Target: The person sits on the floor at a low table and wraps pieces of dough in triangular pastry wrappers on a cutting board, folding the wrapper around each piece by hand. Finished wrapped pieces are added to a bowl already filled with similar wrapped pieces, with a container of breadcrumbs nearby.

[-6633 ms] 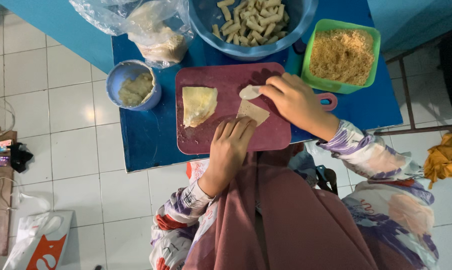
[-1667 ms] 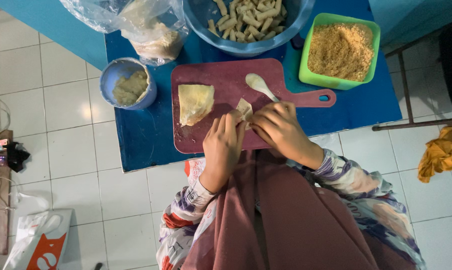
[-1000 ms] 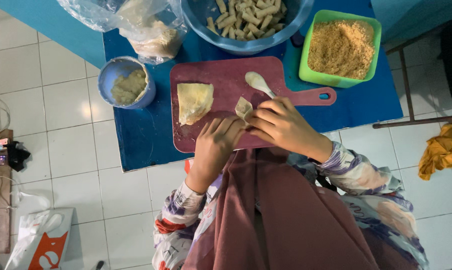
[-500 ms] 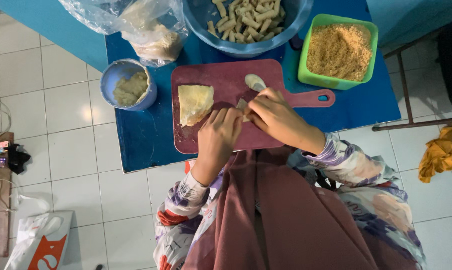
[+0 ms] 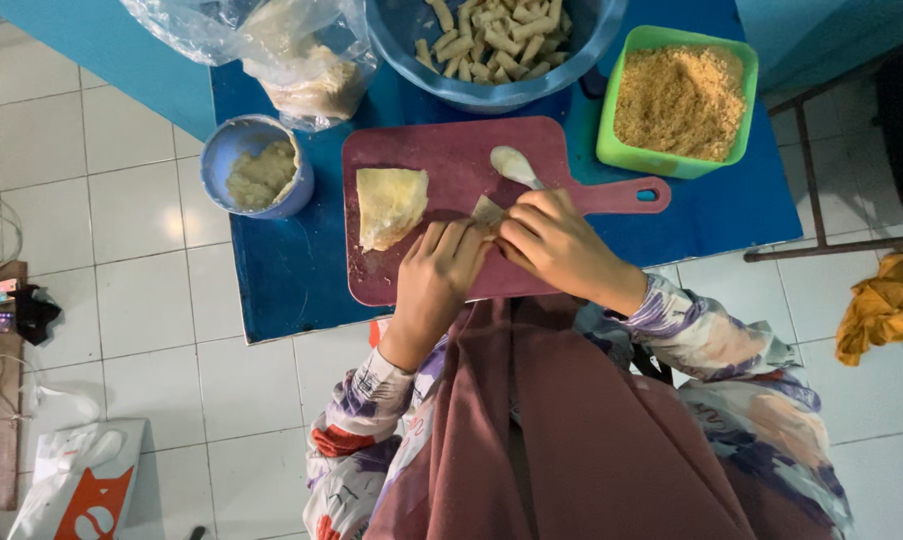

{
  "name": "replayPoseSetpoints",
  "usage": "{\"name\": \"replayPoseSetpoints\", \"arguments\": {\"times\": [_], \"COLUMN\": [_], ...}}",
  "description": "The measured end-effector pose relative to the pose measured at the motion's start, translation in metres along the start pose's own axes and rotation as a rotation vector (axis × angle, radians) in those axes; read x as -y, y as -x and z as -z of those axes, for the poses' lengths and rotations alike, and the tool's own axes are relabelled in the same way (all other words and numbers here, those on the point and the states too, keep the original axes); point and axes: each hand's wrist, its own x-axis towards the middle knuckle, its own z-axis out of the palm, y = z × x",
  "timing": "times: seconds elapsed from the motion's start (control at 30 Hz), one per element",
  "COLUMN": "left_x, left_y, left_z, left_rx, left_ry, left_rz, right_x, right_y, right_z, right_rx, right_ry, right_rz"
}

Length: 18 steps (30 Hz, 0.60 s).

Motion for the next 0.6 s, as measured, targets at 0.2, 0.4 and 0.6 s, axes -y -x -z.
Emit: {"name": "replayPoseSetpoints", "arguments": {"times": [0.2,0.4,0.6], "left_x": [-0.004,-0.001,-0.003], "left_y": [-0.008,-0.012,-0.009], "left_z": [-0.003,-0.004,-0.003], "left_rx": [-0.007,-0.055,-0.021], "left_ry": [0.089,0.189,0.081], "left_rz": [0.180,0.244,0.171], "right_x": [0.004,0.005,0.007], "right_y": [-0.006,-0.007,-0.004], "right_z": [0.000,0.002,0.000], "right_rx": [-0.020,-0.032,-0.023], "right_ry": [0.007,0.072,0.147], "right_rz": [-0.089,-0.076,-0.034]}}
